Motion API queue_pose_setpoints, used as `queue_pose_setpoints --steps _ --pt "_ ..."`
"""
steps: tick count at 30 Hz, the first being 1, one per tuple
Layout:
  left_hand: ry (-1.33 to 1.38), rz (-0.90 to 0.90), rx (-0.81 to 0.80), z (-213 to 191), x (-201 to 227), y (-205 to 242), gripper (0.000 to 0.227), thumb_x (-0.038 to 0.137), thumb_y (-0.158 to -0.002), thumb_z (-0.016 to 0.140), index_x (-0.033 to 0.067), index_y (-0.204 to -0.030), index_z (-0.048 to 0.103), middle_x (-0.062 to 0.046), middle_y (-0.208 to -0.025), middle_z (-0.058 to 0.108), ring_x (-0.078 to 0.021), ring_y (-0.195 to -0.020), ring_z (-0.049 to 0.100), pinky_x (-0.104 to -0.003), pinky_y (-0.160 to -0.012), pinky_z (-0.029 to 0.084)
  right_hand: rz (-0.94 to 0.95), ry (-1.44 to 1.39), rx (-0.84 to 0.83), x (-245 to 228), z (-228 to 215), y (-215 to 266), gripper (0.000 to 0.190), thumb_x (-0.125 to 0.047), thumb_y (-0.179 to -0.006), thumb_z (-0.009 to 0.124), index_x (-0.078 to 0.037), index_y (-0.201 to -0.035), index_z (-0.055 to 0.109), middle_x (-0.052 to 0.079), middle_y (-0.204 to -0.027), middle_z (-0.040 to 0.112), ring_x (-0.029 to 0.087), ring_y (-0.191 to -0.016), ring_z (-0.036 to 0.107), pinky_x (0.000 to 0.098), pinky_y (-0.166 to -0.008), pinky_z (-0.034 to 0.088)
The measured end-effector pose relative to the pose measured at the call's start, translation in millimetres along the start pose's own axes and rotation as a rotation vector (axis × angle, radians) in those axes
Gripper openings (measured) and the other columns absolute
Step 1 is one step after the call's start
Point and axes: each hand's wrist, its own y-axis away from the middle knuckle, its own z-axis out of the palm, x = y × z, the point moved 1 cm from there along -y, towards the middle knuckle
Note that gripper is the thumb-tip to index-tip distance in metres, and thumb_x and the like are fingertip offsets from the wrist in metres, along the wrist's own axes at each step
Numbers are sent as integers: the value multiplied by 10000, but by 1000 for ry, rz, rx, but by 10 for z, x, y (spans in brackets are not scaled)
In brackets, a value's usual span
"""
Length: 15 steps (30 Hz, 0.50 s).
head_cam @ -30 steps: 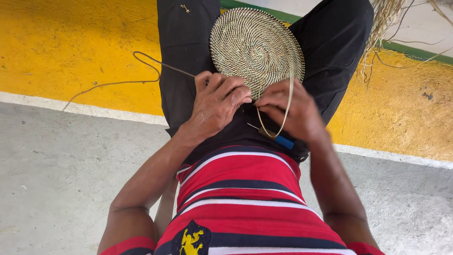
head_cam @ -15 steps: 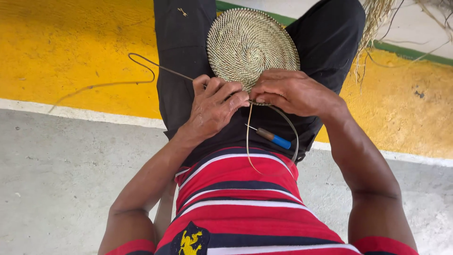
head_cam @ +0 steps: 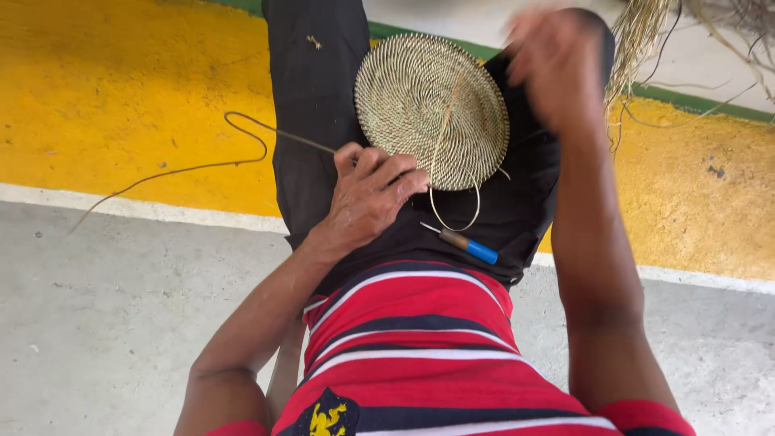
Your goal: Weaving a small circular basket or mat using natural fibers and a small metal tool.
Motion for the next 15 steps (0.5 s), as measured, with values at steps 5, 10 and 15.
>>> queue_pose_setpoints --steps 5,10,15 --pt "1 -20 -11 -15 20 -3 208 202 -943 769 213 -1147 731 86 -1154 627 -156 -1039 537 -425 -987 307 -202 819 -236 -1078 1755 1015 236 -57 -1015 689 -19 -1246 657 115 -1074 734 219 -1020 696 331 -900 553" --pt "36 -20 9 24 9 -35 198 220 -954 773 213 -1142 713 104 -1147 613 -157 -1013 523 -429 -987 306 -182 752 -15 -855 1789 923 64 -28 -1063 652 -35 -1121 677 99 -979 736 181 -918 740 312 -824 587" --pt "57 -30 -10 26 15 -30 193 205 -972 767 207 -1152 698 114 -1140 601 -156 -980 500 -432 -985 290 -143 252 163 -850 1728 -144 206 -106 -1102 537 -42 -912 583 41 -730 635 108 -542 618 268 -485 503"
